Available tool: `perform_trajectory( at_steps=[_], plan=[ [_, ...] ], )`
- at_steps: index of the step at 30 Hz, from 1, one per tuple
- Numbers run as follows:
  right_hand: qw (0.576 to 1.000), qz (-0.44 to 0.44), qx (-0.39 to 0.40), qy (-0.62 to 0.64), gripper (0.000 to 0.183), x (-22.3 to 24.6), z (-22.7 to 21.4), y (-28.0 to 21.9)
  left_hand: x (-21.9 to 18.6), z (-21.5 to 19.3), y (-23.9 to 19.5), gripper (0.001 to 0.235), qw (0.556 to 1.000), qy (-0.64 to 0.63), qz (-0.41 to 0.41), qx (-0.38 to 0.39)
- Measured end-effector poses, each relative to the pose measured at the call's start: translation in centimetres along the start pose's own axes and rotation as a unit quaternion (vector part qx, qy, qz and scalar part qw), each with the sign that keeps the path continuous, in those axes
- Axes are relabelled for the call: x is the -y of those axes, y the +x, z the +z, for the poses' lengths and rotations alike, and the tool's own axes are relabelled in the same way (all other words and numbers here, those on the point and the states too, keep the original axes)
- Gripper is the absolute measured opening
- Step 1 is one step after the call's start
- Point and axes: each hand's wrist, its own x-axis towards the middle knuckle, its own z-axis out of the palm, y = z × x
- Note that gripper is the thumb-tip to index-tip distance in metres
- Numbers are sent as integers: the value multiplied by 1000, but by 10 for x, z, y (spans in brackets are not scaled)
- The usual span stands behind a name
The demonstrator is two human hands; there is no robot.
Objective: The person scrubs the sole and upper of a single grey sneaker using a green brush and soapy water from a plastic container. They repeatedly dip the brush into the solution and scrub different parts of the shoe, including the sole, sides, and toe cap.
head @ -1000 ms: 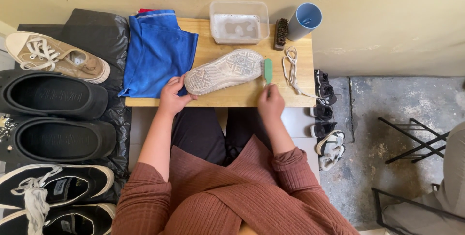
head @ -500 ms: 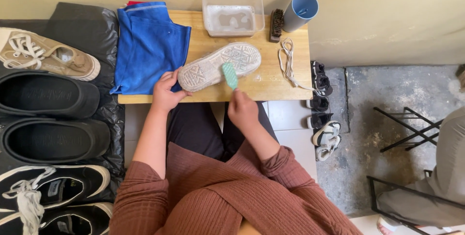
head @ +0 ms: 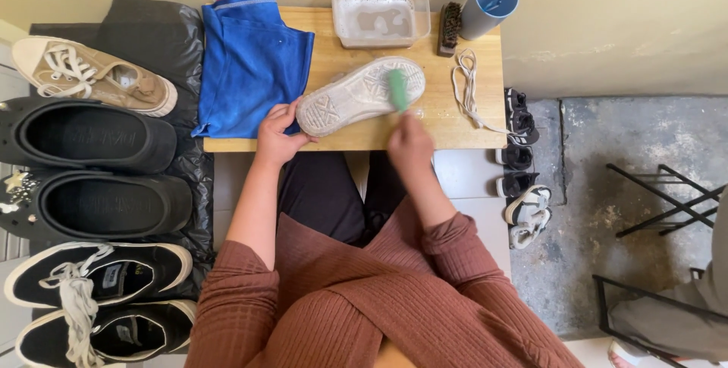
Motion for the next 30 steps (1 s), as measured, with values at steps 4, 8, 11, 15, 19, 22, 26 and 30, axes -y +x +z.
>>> perform_trajectory(
  at_steps=[4,8,11,15,19,22,26,30],
  plan=[
    [995,97,-2,14,4,-11,14,-1,-2,1,-4,92,1000,5,-8,-5],
    [997,-47,34,49,5,7,10,-3,3,1,1,91,1000,3,-1,-10],
    [994,80,32,60,8,-45,21,5,2,1,-6,91,1000,-1,-8,-10],
    [996,70,-2,54,2,-38,32,1,-3,-1,3,88,1000,13,1,0],
    [996,-84,40,5,14,-8,11,-6,-10,-2,8,87,1000,15,0,14],
    [999,-5,0,36,7,-51,33,-1,-8,-2,5,86,1000,13,-8,10],
    [994,94,32,55,5,-15,20,5,-9,-3,2,84,999,23,-14,17],
    [998,-33,45,30,10,-1,8,12,-15,-3,4,79,999,29,-20,15]
  ],
)
